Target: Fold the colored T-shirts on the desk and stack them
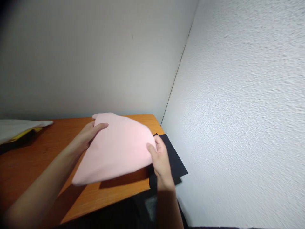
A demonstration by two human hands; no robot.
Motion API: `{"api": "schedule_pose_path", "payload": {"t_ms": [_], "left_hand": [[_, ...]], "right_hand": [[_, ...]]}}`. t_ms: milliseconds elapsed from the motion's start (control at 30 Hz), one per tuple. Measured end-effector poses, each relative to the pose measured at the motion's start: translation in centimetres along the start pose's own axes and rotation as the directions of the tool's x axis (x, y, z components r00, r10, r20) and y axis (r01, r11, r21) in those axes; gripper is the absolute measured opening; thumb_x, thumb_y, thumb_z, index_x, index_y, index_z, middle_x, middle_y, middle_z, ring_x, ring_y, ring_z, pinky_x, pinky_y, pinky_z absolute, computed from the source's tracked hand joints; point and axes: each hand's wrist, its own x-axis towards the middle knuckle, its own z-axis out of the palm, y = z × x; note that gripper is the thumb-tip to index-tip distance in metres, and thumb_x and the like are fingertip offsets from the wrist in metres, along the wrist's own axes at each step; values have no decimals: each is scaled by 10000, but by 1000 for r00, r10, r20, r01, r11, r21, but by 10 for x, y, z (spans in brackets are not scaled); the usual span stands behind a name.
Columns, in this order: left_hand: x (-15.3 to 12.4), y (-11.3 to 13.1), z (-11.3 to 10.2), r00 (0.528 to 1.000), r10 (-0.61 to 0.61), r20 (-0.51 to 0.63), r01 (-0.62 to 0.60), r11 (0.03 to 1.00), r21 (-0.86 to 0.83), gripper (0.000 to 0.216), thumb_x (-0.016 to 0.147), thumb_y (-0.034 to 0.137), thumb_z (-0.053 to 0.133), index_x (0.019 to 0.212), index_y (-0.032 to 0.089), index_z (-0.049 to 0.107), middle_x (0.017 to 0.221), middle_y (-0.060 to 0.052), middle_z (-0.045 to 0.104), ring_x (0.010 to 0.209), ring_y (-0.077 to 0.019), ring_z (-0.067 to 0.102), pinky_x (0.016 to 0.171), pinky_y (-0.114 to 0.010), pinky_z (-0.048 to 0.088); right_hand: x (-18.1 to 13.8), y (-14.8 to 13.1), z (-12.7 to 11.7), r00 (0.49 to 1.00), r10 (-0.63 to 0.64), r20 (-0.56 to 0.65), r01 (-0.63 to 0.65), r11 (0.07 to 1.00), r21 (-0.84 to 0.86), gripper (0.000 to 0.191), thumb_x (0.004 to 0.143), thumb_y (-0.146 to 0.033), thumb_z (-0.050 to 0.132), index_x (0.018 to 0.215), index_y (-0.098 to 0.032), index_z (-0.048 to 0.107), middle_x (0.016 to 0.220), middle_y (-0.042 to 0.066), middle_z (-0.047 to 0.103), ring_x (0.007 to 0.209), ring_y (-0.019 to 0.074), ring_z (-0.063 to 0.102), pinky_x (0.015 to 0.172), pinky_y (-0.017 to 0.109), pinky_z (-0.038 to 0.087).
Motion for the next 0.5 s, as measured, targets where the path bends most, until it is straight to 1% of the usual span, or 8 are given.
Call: {"api": "schedule_pose_path", "payload": {"t_ms": [67,133,200,267,333,367,433,500], "left_hand": [[5,12,39,995,37,93,-23,989,-148,500,693,435,720,1074,127,621,932,-86,725,777,-219,692,664,-304,569],[3,6,80,981,37,188,6,975,-220,484,731,421,702,1116,150,590,1045,-94,705,865,-220,685,743,-311,565],[-4,-18,115,966,-9,258,66,975,-212,472,745,369,699,1143,161,553,1125,-114,674,945,-234,671,808,-327,555],[-13,-50,142,958,-78,274,127,978,-166,558,695,277,739,1177,144,490,1163,-164,637,998,-274,652,838,-370,550],[-19,-80,159,957,-135,257,171,978,-120,692,630,192,771,1216,128,410,1198,-212,587,1044,-315,627,859,-421,541],[-20,-92,164,956,-149,251,180,978,-104,737,615,167,774,1233,132,374,1218,-219,563,1072,-321,611,877,-432,533],[-19,-106,168,957,-140,256,168,981,-92,765,623,143,759,1256,154,330,1254,-204,526,1129,-306,582,928,-421,510],[-15,-112,166,956,-108,275,138,986,-92,783,632,124,737,1280,170,300,1279,-182,506,1169,-283,559,974,-393,482]], "right_hand": [[-1,-13,-39,992,-5,-124,4,1000,-11,231,804,-364,651,844,-212,482,758,-35,530,663,119,474,596,214,379],[-8,-10,-80,975,16,-223,-40,994,-102,269,763,-380,684,811,-216,477,716,-38,518,622,118,462,559,214,367],[-18,7,-118,959,73,-275,-143,959,-244,277,720,-390,695,817,-218,501,732,-19,546,634,137,495,560,230,391],[-27,33,-150,937,141,-318,-263,886,-382,316,662,-396,697,863,-217,530,814,21,600,705,180,565,602,266,447],[-34,59,-173,916,174,-361,-341,811,-475,399,609,-402,685,928,-208,546,935,75,633,838,234,619,688,314,498],[-36,69,-181,915,172,-364,-351,786,-510,442,600,-405,672,972,-198,551,1003,101,636,917,254,627,737,331,511],[-37,81,-190,931,153,-331,-327,751,-574,511,627,-404,624,1080,-181,545,1122,133,621,1017,261,620,799,343,520],[-35,81,-191,954,129,-272,-283,691,-665,577,680,-389,553,1210,-165,513,1208,150,598,1015,254,627,814,357,525]]}}
